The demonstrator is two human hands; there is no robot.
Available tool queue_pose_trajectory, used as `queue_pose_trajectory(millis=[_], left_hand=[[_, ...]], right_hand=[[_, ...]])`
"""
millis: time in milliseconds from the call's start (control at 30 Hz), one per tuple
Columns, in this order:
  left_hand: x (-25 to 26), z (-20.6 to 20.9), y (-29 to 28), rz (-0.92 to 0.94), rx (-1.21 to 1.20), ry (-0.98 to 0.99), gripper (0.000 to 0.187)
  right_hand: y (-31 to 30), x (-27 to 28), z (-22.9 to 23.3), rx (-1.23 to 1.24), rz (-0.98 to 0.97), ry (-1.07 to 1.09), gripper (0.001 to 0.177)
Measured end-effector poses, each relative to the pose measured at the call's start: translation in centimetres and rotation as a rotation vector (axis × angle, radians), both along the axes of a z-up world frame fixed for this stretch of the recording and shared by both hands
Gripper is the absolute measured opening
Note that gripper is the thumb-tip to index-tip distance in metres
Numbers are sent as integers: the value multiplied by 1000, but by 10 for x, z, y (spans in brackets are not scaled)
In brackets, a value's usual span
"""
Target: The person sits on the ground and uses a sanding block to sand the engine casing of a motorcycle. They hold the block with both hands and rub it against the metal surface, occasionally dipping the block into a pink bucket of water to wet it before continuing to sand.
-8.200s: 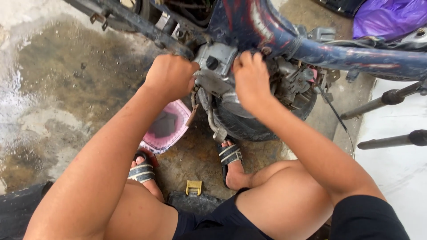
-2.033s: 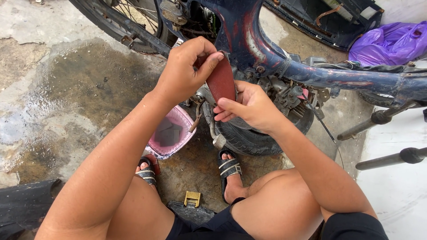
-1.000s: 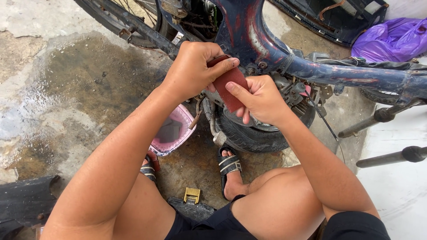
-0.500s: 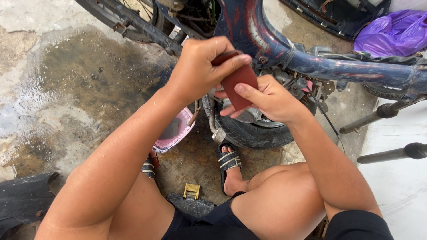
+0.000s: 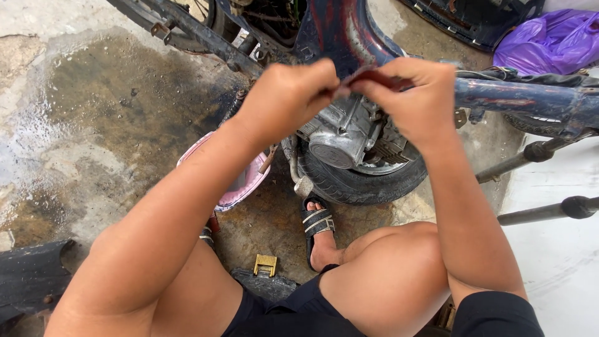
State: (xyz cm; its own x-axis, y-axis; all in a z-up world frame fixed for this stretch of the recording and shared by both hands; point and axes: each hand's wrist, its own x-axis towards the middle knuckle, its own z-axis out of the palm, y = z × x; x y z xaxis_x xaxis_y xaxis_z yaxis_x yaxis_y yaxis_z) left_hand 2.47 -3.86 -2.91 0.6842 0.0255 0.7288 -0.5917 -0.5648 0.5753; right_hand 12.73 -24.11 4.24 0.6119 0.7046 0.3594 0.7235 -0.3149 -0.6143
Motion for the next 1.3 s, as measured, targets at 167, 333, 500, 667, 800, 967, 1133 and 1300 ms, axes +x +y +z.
queue_pose_trajectory(millis=[167,333,500,667,800,967,1133,1300], left_hand=[[26,-70,-34,454,672,-204,18],[44,-127,-56,499,785,-208,18],[43,-166,-64,458,801,-164,15],[42,-181,-64,353,840,-176,15],[34,-160,-55,328,825,-167,13],[29,-144,-48,278,797,-138,10],[29,-133,-42,255,832,-95,12],[12,-51,1,-131,771,294,11]], right_hand=[[-8,36,-85,-307,-69,-476,38],[6,36,-142,-302,-38,-996,13],[1,22,-162,-560,8,-810,40],[6,-2,-141,-743,49,-521,72],[7,8,-147,-783,70,-553,68],[19,-15,-100,-853,102,-166,102],[13,-2,-135,-802,9,-203,89],[11,-1,-145,-799,-72,-168,68]])
